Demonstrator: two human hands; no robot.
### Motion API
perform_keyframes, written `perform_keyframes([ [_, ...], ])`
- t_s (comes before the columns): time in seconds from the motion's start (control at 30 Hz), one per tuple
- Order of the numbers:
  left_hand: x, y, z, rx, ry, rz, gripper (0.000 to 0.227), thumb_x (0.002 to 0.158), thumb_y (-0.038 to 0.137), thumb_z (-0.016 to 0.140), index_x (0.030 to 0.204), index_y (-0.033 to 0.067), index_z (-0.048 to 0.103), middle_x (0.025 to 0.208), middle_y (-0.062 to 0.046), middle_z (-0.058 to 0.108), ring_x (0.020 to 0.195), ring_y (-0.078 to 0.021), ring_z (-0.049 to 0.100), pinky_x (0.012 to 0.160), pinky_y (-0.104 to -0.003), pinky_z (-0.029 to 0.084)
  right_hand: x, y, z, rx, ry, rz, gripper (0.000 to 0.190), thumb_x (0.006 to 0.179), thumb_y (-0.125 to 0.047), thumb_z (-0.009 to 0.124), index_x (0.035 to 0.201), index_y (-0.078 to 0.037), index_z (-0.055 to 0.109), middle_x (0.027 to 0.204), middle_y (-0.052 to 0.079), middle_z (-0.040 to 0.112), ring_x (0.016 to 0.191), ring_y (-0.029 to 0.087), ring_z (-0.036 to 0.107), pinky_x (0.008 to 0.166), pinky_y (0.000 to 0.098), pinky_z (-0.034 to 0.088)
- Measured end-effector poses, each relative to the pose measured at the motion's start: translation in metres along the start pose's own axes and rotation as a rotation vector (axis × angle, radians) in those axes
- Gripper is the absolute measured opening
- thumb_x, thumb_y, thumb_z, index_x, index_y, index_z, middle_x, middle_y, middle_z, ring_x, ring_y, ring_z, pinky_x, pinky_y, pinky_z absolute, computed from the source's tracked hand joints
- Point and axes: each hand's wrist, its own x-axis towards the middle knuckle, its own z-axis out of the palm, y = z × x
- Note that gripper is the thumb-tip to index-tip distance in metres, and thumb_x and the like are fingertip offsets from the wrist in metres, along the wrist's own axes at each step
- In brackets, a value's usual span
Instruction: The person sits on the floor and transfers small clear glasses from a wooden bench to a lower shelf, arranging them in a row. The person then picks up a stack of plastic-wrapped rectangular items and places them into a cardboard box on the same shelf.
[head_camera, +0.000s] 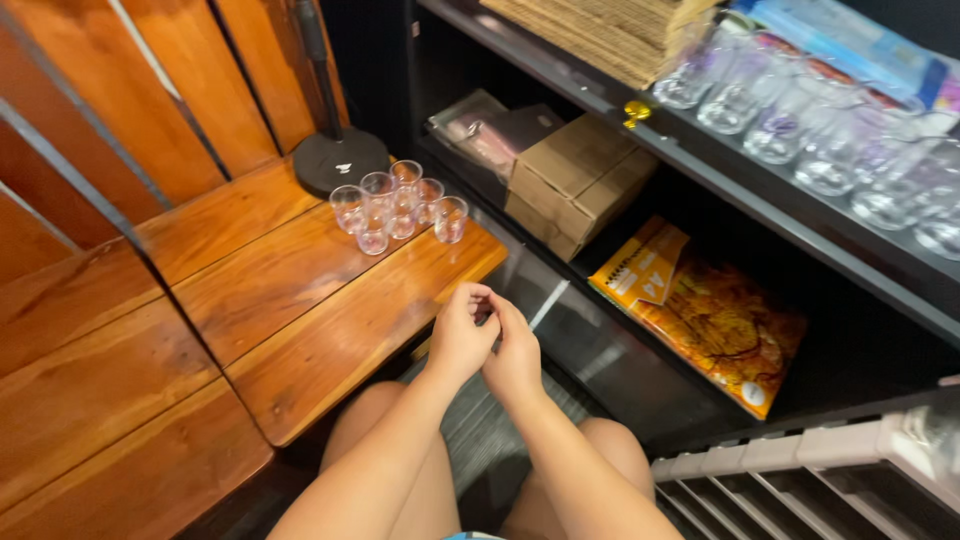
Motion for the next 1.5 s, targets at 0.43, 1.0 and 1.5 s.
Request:
perform_keyframes([
  [0.43,0.116,-0.067,-0.020,-0.010,0.271,0.105,0.023,0.079,0.004,0.080,0.101,0.0046,0.073,0.097,-0.018,0.073,0.095,-0.0316,0.077,0.080,-0.035,0.063,0.108,0.043,0.073,0.045,0.056,0.217,0.047,0.081,-0.008,0.083,0.127,-0.011,0.071,0.111,0.011,0.072,0.105,0.029,0.073,0.080,0.0297,0.067],
  [1.0,0.140,-0.058,-0.016,0.040,0.308,0.001,0.069,0.078,-0.002,0.076,0.145,0.0084,0.060,0.129,-0.025,0.068,0.117,-0.0360,0.069,0.093,-0.028,0.063,0.165,0.075,0.096,0.360,-0.060,0.263,0.052,0.084,0.000,0.081,0.133,-0.003,0.063,0.125,0.020,0.071,0.114,0.026,0.072,0.092,0.0331,0.063],
  [1.5,0.028,0.024,-0.018,-0.196,0.119,0.191,0.058,0.074,-0.009,0.068,0.131,0.0041,0.069,0.120,-0.019,0.075,0.107,-0.0326,0.075,0.087,-0.036,0.064,0.061,0.002,-0.018,0.454,0.202,0.145,0.055,0.077,0.000,0.090,0.127,-0.001,0.069,0.109,0.013,0.072,0.099,0.019,0.071,0.090,0.0318,0.065],
])
